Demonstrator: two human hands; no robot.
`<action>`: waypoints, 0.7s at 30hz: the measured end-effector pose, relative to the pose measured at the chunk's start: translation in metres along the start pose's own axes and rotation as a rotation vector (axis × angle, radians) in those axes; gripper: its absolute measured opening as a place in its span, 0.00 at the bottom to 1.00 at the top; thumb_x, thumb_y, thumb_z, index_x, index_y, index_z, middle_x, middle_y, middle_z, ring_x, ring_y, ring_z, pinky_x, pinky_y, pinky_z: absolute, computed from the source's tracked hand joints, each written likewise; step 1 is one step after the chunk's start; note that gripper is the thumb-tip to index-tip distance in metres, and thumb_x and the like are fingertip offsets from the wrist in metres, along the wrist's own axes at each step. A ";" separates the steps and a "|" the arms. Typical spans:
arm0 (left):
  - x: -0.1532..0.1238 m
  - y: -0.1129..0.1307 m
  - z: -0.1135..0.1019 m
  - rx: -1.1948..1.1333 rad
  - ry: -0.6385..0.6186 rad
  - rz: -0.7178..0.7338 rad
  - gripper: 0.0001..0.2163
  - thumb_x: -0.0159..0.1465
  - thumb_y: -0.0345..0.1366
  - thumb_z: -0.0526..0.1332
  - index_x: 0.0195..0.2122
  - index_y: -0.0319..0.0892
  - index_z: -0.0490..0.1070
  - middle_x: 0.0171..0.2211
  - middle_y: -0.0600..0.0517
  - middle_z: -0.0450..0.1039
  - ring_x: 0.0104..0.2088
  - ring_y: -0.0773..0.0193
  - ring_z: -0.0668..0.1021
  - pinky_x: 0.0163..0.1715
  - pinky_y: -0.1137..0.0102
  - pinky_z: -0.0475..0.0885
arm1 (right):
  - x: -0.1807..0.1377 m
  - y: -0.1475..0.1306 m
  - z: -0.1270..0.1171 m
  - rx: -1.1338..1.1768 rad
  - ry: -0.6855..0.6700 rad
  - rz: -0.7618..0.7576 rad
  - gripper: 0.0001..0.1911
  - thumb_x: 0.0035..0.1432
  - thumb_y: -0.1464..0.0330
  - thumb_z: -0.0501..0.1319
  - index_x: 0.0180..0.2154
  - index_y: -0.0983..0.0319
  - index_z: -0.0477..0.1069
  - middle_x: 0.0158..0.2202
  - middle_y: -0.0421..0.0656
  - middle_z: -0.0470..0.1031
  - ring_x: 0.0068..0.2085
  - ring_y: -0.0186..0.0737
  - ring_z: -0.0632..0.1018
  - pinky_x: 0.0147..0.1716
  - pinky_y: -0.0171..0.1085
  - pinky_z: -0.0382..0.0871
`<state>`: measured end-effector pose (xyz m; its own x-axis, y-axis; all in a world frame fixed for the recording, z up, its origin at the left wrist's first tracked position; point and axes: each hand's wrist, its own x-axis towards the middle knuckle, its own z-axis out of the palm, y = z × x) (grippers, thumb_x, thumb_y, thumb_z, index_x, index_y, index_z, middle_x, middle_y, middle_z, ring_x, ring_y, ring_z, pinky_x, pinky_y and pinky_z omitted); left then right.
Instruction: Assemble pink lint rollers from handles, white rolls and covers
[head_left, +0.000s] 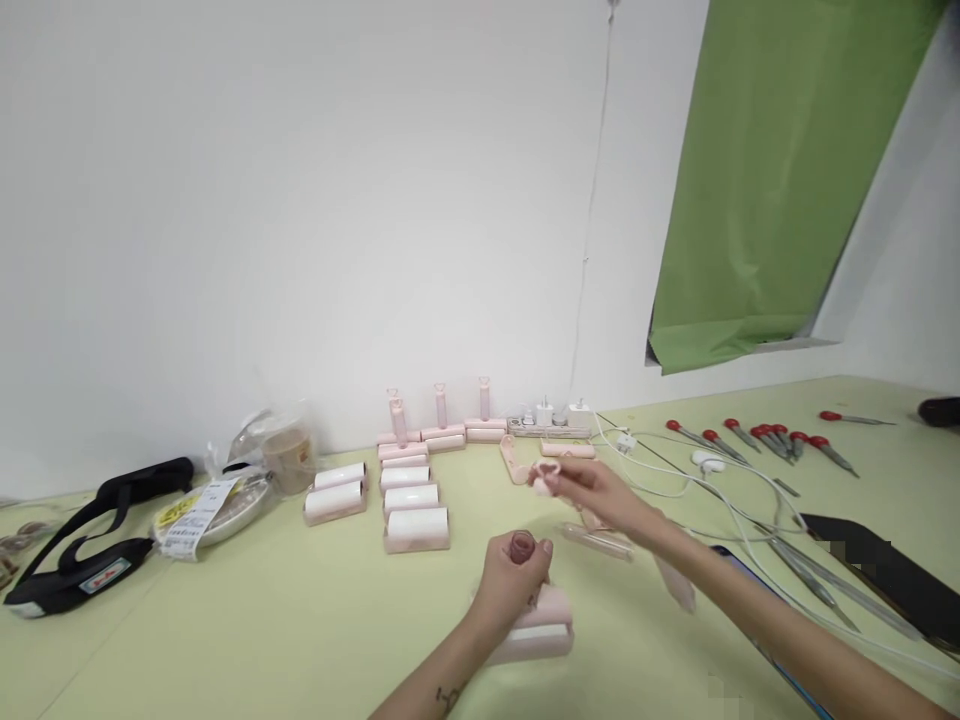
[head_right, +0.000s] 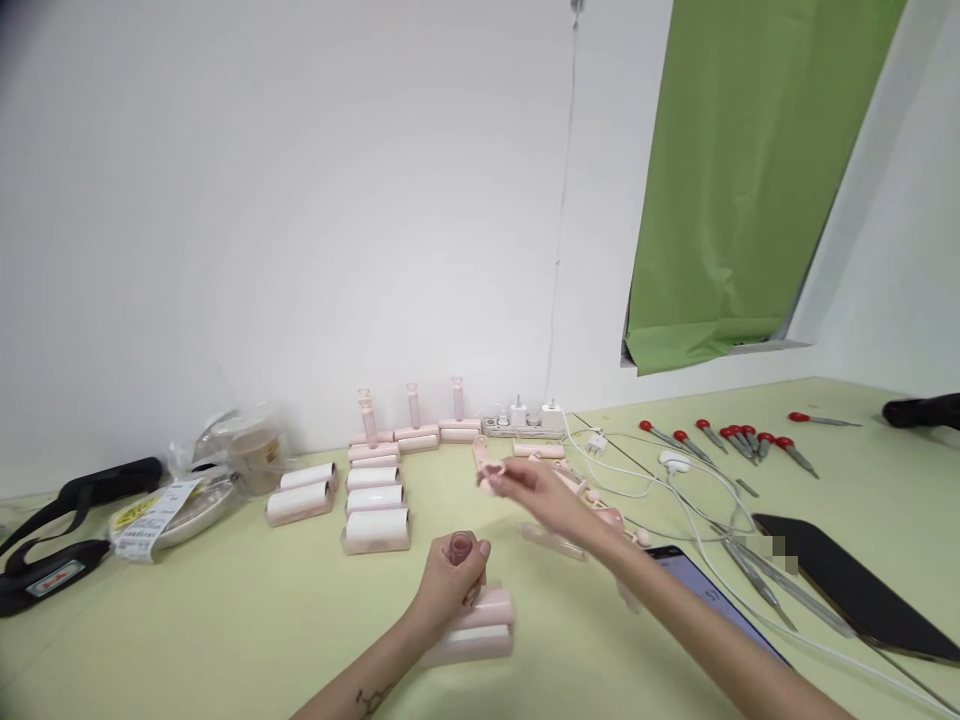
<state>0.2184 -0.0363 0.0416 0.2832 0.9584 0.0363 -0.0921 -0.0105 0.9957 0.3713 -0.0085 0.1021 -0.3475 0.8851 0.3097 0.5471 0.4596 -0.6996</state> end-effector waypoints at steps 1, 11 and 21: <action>0.000 0.000 -0.001 0.008 -0.009 -0.004 0.17 0.48 0.45 0.58 0.12 0.43 0.54 0.06 0.62 0.52 0.07 0.77 0.55 0.09 0.77 0.49 | -0.007 -0.015 0.008 0.084 -0.037 -0.020 0.19 0.56 0.57 0.49 0.40 0.62 0.69 0.39 0.45 0.72 0.40 0.42 0.72 0.37 0.37 0.66; 0.003 -0.006 -0.010 0.042 -0.074 -0.026 0.10 0.47 0.34 0.55 0.11 0.41 0.60 0.05 0.60 0.54 0.07 0.75 0.58 0.09 0.77 0.52 | -0.023 -0.048 0.037 0.097 -0.068 -0.035 0.14 0.54 0.59 0.51 0.30 0.60 0.69 0.30 0.41 0.72 0.35 0.39 0.72 0.37 0.35 0.66; 0.003 -0.005 -0.008 0.038 -0.079 -0.020 0.07 0.43 0.31 0.54 0.10 0.40 0.60 0.04 0.60 0.53 0.07 0.75 0.57 0.09 0.76 0.51 | -0.017 -0.042 0.037 0.145 -0.104 -0.131 0.13 0.53 0.59 0.53 0.31 0.62 0.66 0.32 0.42 0.70 0.36 0.38 0.71 0.37 0.36 0.66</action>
<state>0.2123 -0.0308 0.0362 0.3587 0.9332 0.0217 -0.0496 -0.0041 0.9988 0.3261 -0.0457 0.1017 -0.4892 0.8028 0.3409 0.3795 0.5478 -0.7456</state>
